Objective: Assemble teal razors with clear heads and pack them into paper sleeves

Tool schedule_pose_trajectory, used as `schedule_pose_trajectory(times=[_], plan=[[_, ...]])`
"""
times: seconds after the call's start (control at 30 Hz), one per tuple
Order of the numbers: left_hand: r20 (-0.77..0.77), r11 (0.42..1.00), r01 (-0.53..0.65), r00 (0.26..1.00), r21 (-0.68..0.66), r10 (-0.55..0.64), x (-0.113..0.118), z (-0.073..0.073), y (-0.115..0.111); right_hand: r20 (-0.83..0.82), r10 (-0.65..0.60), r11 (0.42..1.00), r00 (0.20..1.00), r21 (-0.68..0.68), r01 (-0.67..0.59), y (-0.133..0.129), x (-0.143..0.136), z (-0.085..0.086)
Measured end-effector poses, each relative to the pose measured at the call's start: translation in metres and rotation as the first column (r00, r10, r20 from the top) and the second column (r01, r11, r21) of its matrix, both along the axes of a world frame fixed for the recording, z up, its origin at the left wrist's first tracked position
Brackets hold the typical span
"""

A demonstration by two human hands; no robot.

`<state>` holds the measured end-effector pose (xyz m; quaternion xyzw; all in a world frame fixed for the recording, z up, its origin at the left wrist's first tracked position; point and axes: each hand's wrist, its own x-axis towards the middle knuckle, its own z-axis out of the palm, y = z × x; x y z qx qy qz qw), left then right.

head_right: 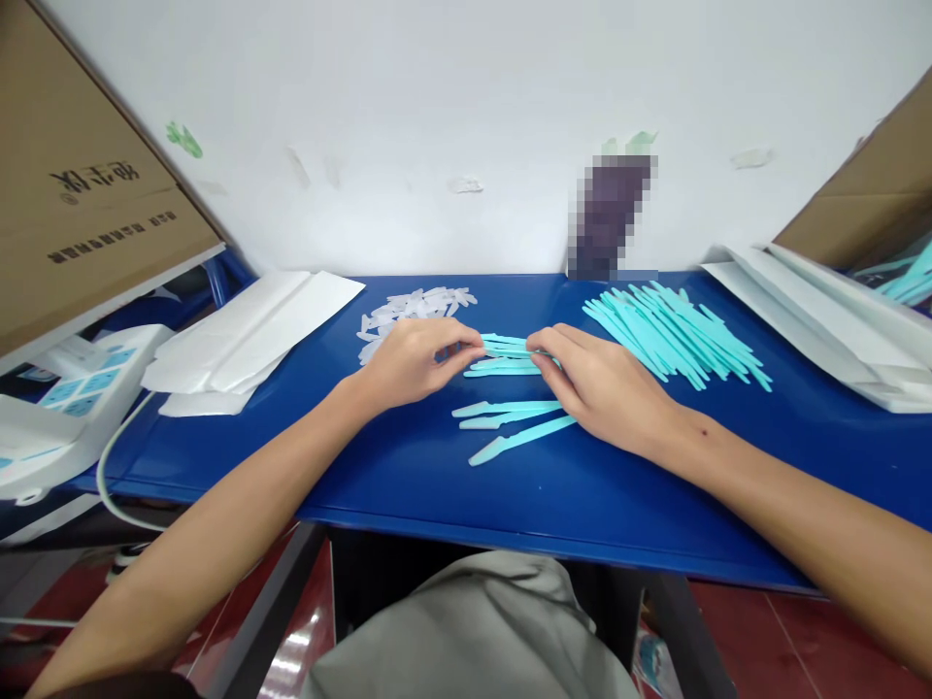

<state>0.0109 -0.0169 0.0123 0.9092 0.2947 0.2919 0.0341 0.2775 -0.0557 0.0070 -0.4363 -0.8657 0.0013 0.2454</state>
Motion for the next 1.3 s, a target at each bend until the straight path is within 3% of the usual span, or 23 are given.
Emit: schedule_pose_trajectory(times=[0.13, 0.2, 0.33, 0.47, 0.67, 1.0, 1.3], plan=[[-0.073, 0.972, -0.227, 0.970, 0.061, 0.231, -0.014, 0.015, 0.006, 0.091, 0.036, 0.999, 0.995, 0.006, -0.037, -0.002, -0.003, 0.000], [-0.148, 0.936, -0.352, 0.925, 0.014, 0.350, -0.028, 0.020, 0.013, 0.143, 0.078, 0.997, 0.987, 0.016, -0.081, -0.003, -0.004, -0.002], [-0.242, 0.892, -0.436, 0.884, -0.117, 0.400, -0.055, 0.019, 0.030, 0.194, 0.134, 0.990, 0.972, 0.024, -0.141, 0.000, -0.001, -0.005], [-0.350, 0.916, -0.397, 0.867, -0.056, 0.355, -0.064, 0.010, 0.037, 0.222, 0.104, 0.992, 0.969, 0.052, -0.118, 0.007, 0.006, -0.009], [-0.433, 0.921, -0.389, 0.826, 0.028, 0.362, -0.053, 0.002, 0.034, 0.216, 0.070, 0.996, 0.974, 0.039, -0.081, 0.014, 0.010, -0.016], [-0.464, 0.959, -0.282, 0.851, -0.011, 0.245, -0.036, 0.000, 0.025, 0.110, 0.106, 0.991, 0.988, -0.094, -0.096, 0.019, 0.015, -0.017], [-0.318, 0.973, -0.142, 0.945, -0.182, 0.079, -0.035, -0.002, 0.026, 0.060, 0.115, 0.963, 0.992, -0.253, -0.096, 0.020, 0.021, -0.006]])
